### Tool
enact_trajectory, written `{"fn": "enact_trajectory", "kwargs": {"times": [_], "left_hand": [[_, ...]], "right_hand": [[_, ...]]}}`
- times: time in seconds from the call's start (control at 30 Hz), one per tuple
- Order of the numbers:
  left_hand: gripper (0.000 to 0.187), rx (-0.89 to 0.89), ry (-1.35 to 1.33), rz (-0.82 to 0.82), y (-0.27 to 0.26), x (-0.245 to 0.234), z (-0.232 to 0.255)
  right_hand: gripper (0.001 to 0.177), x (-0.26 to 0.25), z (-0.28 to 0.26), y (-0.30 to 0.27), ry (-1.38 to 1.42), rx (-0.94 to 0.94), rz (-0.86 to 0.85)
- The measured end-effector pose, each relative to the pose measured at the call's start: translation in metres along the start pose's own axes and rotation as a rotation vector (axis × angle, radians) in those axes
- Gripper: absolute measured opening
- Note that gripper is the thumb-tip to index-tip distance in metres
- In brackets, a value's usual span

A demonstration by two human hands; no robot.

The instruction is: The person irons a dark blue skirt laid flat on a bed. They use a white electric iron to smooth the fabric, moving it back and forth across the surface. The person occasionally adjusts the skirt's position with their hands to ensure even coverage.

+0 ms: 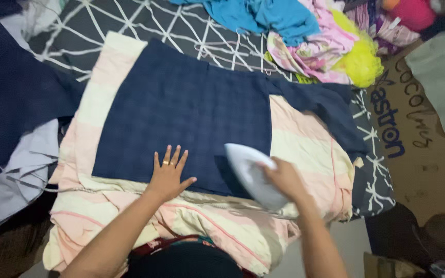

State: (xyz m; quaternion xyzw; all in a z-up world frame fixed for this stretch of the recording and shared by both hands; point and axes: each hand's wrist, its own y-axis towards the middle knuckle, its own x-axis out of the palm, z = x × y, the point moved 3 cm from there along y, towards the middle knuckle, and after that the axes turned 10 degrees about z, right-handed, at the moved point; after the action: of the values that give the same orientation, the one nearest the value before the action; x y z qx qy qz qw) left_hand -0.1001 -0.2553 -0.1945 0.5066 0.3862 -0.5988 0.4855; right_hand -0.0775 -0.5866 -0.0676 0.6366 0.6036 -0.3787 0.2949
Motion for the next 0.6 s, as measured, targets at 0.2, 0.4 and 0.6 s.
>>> {"fn": "enact_trajectory", "kwargs": {"times": [0.2,0.4,0.6], "left_hand": [[0.097,-0.047,0.029,0.004,-0.009,0.001,-0.003],[0.097,-0.058,0.015,-0.033,-0.01,0.0,-0.004],[0.097,-0.059,0.015,-0.046,-0.012,0.001,-0.003]], "right_hand": [[0.065,0.097,-0.023,0.061,-0.353,-0.047,0.177],[0.072,0.103,0.011,0.105,-0.204,0.058,0.012],[0.064,0.098,0.005,0.03,-0.286,-0.033,-0.071]]}}
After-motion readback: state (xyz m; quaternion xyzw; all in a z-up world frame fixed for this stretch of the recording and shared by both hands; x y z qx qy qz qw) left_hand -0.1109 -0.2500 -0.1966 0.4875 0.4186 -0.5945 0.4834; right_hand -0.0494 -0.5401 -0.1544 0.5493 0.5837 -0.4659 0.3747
